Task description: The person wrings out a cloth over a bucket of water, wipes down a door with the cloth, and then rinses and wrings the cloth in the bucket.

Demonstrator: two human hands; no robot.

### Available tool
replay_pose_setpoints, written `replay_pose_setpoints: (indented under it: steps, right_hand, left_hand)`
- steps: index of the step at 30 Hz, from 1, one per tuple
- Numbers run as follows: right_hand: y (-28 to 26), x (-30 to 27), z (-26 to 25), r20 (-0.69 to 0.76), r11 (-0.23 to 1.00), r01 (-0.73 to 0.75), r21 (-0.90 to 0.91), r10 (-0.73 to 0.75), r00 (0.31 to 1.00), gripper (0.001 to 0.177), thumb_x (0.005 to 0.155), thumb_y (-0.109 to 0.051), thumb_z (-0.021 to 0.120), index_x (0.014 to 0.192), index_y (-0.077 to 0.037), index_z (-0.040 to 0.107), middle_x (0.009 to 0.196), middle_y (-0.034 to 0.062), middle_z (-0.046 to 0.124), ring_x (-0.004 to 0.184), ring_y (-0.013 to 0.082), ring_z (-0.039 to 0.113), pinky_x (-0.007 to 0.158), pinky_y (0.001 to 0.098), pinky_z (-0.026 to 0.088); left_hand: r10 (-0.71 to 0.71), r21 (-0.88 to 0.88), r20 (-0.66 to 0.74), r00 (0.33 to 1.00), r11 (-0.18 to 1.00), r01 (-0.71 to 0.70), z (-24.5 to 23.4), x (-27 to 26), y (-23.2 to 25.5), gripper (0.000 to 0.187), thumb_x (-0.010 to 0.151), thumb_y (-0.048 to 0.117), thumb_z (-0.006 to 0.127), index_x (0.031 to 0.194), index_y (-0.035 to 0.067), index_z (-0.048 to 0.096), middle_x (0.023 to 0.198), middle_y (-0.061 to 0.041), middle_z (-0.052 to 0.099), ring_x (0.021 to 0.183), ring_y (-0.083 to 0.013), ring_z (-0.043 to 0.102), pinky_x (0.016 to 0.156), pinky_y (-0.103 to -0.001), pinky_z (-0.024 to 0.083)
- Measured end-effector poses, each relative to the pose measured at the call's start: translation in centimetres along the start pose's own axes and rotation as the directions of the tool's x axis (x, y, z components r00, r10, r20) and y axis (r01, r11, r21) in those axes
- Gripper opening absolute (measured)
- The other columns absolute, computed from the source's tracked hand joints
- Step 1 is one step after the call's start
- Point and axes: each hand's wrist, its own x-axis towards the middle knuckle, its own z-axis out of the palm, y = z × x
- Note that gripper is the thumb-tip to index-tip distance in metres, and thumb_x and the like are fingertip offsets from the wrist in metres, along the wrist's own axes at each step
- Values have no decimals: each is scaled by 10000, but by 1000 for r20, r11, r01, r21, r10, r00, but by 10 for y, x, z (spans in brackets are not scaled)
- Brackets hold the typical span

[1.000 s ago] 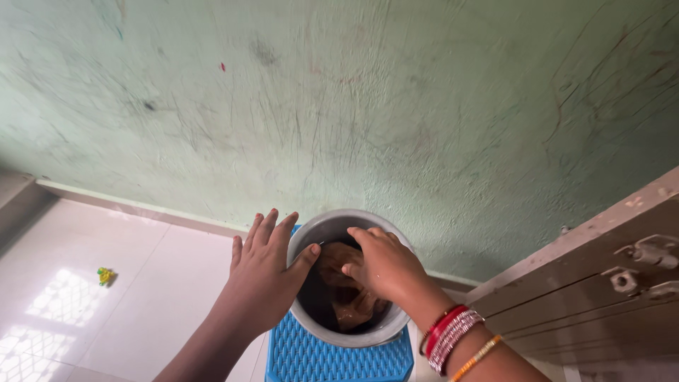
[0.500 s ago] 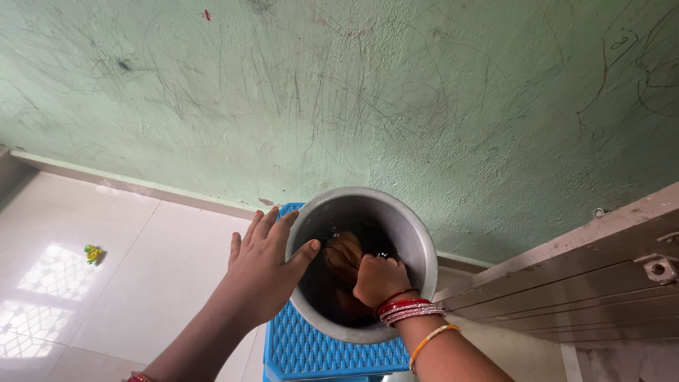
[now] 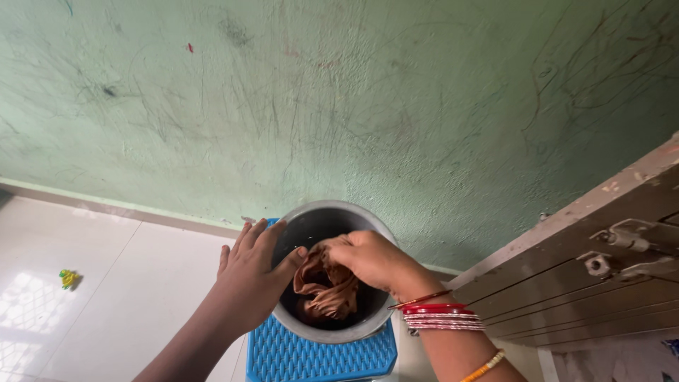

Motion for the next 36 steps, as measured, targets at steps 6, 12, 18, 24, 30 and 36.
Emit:
replay_pose_setpoints:
  steps: [6,12,18,24,30,36]
  right_hand:
    - [-83,-42,-15,-32,999,32,38,-31,999,253,860,-190,690,1007,-9,789,869,136,754,729,184,670,671,293,545]
    - [-67,-26,-3,-236,983,121,-136,-151,960,287,759,-102,752,998,43,685,894,124,713,729,164,705,681,324,571]
    - [24,7,46,-460,862,80,-500,-343,819,440,706,-36,713,1103,51,544,1135,246,617,1036,455,627,848,486,528]
    - [113,25,66,-266,730,-125,-672,-80,961,299,864,-16,592,1147,-75,670,1239,207,626,1155,402,623,994,477,505]
    - [79,18,55,-244,803,-132,-582,-18,970,373,808,-46,614,1169,-112,684,1159,163,669,1107,371,641,971,446,517]
    - [24,16,45,-501,860,-67,-505,-229,835,258,867,-156,620,1112,-126,696,1088,131,678,994,344,682,883,441,548]
  left_hand:
    - [4,-66,-59,998,998,-8,2,1,-6,696,955,594,384,1538,217,335,1638,-109,248,1570,-280,49,1234,-573,79]
    - [-4,-50,-77,997,999,0,11,6,-25,631,972,500,393,1543,238,334,1647,-116,225,1569,-287,60,1223,-602,87]
    - [-32,55,1,999,998,32,34,4,-50,670,976,475,441,1567,220,257,1683,-85,130,1578,-279,-14,1234,-586,63]
    - [-71,389,150,986,921,7,49,-4,-67,787,1008,440,411,1602,180,-36,1695,-83,-73,1549,-305,-123,1222,-586,41]
    - [-61,399,219,974,917,-33,49,-8,-65,883,1014,547,406,1598,117,-97,1688,-122,-95,1536,-341,-144,1220,-590,40]
    - [1,395,189,982,916,-78,47,4,-63,1007,956,655,479,1582,103,-85,1681,-93,-74,1552,-281,-128,1238,-534,39]
